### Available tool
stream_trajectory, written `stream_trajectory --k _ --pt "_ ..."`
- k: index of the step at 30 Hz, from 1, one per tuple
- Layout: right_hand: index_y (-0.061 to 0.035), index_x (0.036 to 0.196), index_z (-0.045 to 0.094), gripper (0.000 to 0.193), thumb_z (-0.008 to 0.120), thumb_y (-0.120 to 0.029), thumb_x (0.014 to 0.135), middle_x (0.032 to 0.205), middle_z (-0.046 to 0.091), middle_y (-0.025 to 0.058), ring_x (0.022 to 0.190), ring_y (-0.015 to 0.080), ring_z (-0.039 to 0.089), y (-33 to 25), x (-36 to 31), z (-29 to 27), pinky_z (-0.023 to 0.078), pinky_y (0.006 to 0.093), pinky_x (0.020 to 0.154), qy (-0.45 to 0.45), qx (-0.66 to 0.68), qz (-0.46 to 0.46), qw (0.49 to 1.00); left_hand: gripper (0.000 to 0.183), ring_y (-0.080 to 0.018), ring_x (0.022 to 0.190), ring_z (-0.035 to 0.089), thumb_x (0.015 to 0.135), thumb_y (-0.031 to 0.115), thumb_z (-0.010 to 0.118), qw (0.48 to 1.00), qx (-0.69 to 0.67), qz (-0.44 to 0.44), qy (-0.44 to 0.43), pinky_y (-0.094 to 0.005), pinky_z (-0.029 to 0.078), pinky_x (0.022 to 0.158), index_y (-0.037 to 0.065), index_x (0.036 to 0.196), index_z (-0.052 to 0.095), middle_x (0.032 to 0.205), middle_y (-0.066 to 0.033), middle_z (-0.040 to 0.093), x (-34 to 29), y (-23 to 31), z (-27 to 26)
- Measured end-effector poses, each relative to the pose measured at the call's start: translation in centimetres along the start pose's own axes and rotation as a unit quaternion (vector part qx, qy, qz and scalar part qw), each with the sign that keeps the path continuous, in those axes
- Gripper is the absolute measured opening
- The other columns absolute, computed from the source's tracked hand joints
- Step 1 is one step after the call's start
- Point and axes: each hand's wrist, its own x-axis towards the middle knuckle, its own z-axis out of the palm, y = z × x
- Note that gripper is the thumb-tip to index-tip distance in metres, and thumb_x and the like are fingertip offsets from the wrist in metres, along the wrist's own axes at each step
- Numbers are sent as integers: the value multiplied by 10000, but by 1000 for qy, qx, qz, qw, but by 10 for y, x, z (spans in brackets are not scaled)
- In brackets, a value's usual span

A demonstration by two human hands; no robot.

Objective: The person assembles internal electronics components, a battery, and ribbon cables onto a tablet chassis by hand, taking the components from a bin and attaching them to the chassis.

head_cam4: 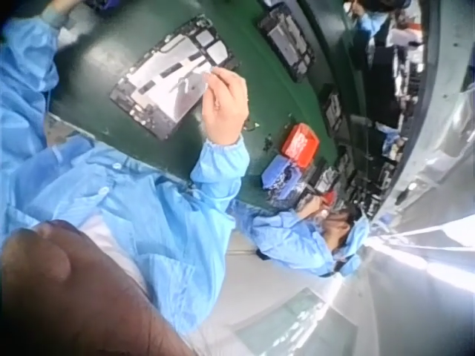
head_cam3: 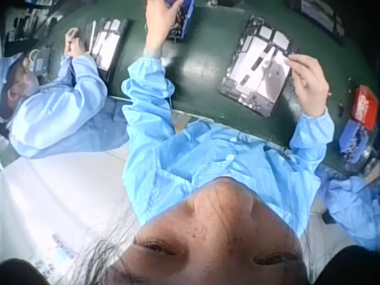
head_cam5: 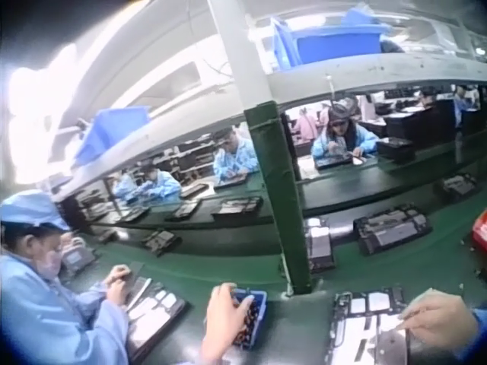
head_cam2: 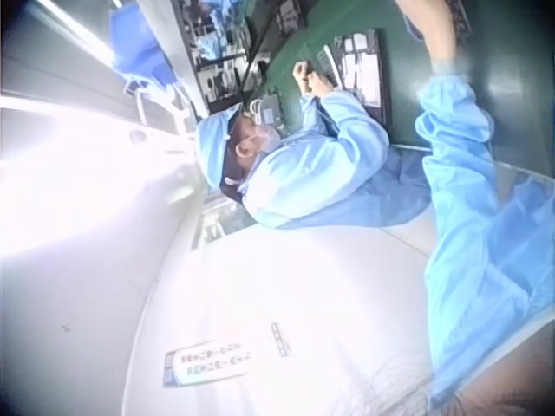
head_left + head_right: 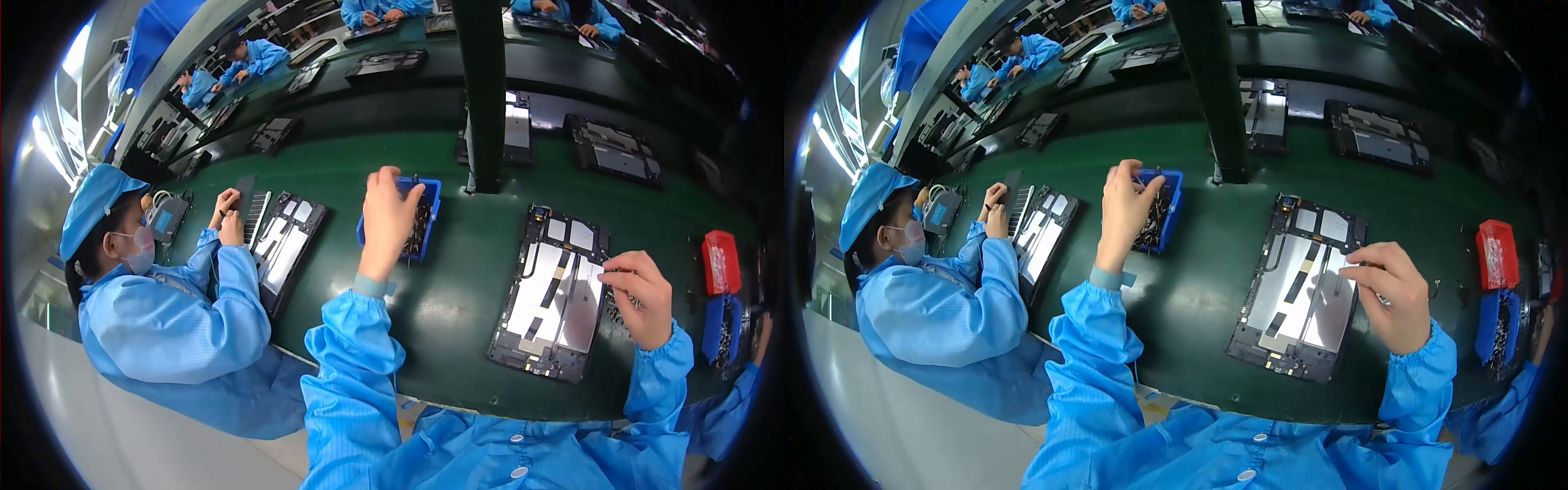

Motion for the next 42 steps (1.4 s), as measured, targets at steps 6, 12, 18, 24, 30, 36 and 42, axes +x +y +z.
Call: stream_trajectory --k 6,12,18,24,30,36,42 --pt "-10 856 686 244 587 118 673 932 633 114 877 269 607 -3 -9 3 495 348 744 -6 -4 0 1000 283 -282 779 677 739 116 723 981 -151 -75 -94 -370 529 693 -9 976 630 795 -140 692 17 -4 0" --pt "-7 861 687 244 591 118 675 929 637 116 846 267 616 -7 -19 -4 506 336 719 -3 7 17 1000 212 -296 836 668 746 207 712 995 2 -90 -42 -390 526 730 85 920 706 838 -81 710 20 16 -13" --pt "-6 876 688 266 582 132 675 932 640 116 843 264 618 -11 -18 -2 512 329 707 -13 40 6 999 203 -276 867 627 719 280 754 991 78 79 -72 -372 501 781 111 831 743 841 -61 713 30 -10 3" --pt "-15 879 705 264 591 111 678 935 650 115 830 247 624 -10 -33 -7 515 323 711 1 49 42 998 86 -164 751 625 768 100 723 975 -176 118 61 -285 491 712 56 840 735 826 -58 696 22 4 -21" --pt "-31 929 718 236 593 75 759 949 663 99 855 237 640 -37 -27 14 529 331 733 -81 224 59 970 115 -83 660 608 782 75 729 992 -97 74 -36 -232 484 613 -10 855 699 759 -49 682 -12 0 -9" --pt "-22 937 713 233 596 82 766 939 668 111 839 250 645 -51 -24 19 535 333 719 -95 231 43 967 130 -49 627 551 853 100 697 862 -486 -145 3 -186 454 565 -19 903 682 735 -10 627 -4 -7 -26" --pt "-16 1053 687 255 604 36 818 957 688 122 880 238 661 -68 -14 33 528 319 769 -82 348 130 925 168 -97 775 576 917 99 615 778 -594 -160 125 -234 507 695 -16 1040 604 879 -38 592 -48 46 -36"
